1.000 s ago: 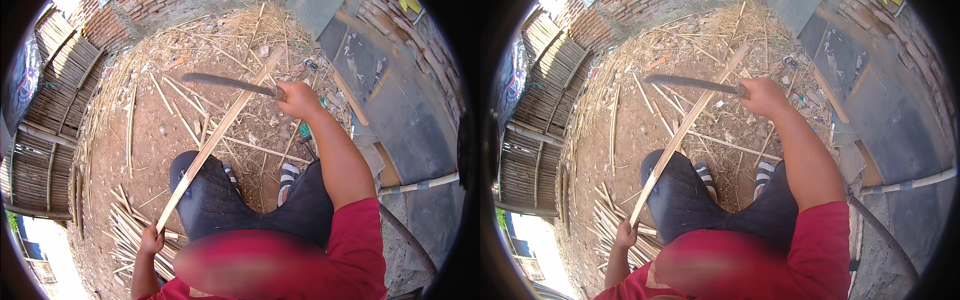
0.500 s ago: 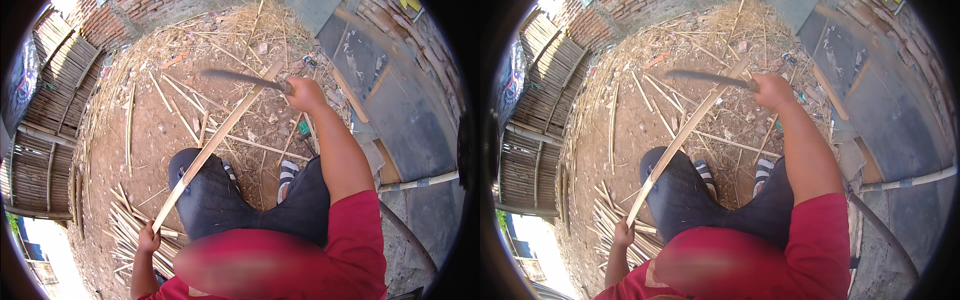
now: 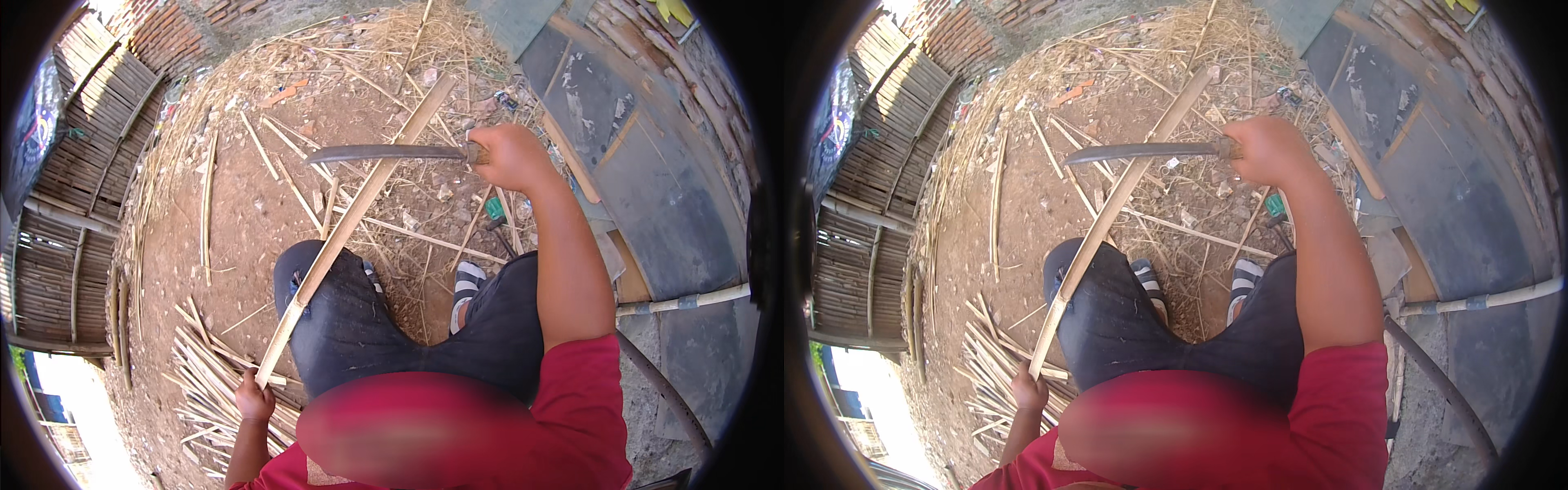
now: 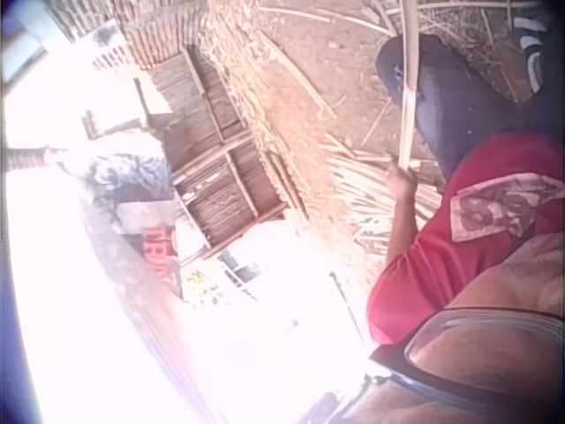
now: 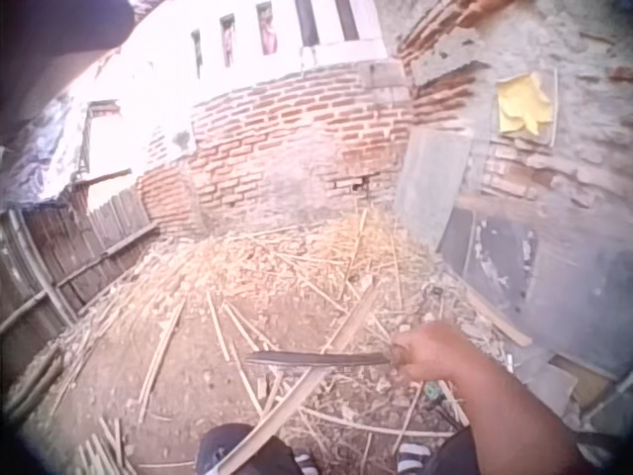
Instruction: The person shaves a thin strip of bamboo using a knife, repeatedly drawing the blade along the length of the material.
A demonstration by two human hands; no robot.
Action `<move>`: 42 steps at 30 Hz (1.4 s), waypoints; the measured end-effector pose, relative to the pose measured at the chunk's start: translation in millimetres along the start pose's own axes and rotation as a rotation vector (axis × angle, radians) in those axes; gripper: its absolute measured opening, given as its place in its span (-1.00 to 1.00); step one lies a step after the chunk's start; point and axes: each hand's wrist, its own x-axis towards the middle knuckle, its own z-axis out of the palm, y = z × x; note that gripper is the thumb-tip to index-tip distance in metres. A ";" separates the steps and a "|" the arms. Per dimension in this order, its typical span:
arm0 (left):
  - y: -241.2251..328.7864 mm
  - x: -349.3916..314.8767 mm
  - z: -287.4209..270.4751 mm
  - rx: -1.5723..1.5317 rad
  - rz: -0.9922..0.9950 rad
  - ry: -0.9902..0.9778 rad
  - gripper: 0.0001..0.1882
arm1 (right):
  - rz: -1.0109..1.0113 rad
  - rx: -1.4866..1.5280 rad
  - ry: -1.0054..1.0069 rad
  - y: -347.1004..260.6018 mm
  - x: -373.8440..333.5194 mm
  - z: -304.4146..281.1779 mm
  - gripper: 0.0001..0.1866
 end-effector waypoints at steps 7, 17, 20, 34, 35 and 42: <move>2.3 -4.8 -0.3 0.014 -0.065 -0.012 -0.59 | -0.047 -0.051 0.006 -8.4 2.3 6.9 -0.71; -2.3 -1.8 -4.1 0.050 -0.018 0.055 -0.59 | -0.074 -0.052 -0.024 -8.5 4.9 13.7 -0.79; 1.1 -1.6 -3.3 0.127 -0.050 0.064 -0.59 | 0.061 -0.063 -0.187 -24.0 5.5 -0.3 -0.80; -4.0 -0.9 -4.5 0.159 -0.053 0.067 -0.54 | 0.091 -0.142 -0.128 -17.7 3.5 0.4 -0.76; -3.7 -3.1 -4.0 0.155 -0.062 0.075 -0.54 | 0.050 -0.161 -0.156 -32.3 2.6 -1.0 -0.76; -2.9 4.9 -7.9 0.150 -0.005 0.122 -0.55 | 0.288 0.006 0.009 23.2 7.4 8.4 -0.76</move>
